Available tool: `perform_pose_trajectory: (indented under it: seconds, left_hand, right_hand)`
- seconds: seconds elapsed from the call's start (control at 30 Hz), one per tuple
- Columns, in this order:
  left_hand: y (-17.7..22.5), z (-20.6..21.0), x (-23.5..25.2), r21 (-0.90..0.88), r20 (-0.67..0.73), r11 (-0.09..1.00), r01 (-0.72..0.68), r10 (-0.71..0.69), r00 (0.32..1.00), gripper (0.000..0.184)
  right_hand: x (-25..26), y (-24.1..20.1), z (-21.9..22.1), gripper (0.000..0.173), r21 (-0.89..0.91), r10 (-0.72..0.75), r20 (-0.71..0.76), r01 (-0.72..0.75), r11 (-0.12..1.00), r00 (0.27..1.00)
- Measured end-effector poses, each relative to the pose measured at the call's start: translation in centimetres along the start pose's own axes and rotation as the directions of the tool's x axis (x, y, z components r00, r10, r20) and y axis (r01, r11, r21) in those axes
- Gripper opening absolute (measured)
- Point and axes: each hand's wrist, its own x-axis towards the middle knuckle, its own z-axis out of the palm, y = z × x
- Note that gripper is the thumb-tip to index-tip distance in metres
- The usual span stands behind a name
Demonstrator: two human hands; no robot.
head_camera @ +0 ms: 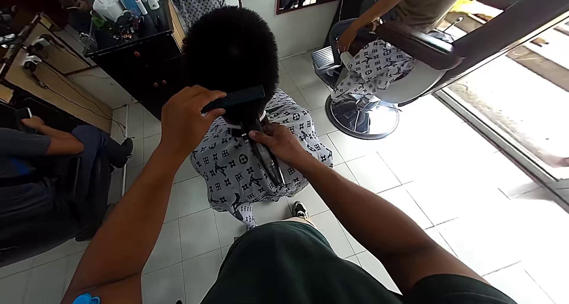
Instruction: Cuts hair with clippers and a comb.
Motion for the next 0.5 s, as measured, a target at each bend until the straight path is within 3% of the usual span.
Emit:
perform_pose_trajectory:
  seconds: [0.07,0.2,0.37,0.5]
  left_hand:
    - [0.09,-0.05,0.0,0.003,0.001,1.0,0.003,-0.003,1.0,0.026]
    - [0.1,0.15,-0.03,0.007,0.002,1.0,0.005,-0.005,1.0,0.027]
    - [0.52,0.04,-0.04,0.038,-0.007,0.999,0.01,-0.01,1.0,0.026]
    - [0.51,0.24,-0.17,0.043,-0.009,0.999,0.018,-0.017,1.0,0.026]
  right_hand:
    - [0.12,0.14,-0.11,0.042,0.006,0.046,0.01,-0.046,0.999,0.999]
    - [-0.44,0.12,-0.07,0.034,0.103,-0.175,-0.021,0.176,0.979,0.984]
    - [-0.04,0.53,-0.63,0.043,-0.023,0.056,0.009,-0.056,0.998,0.998]
    - [-0.76,0.07,0.19,0.035,0.073,-0.161,-0.046,0.165,0.984,0.986]
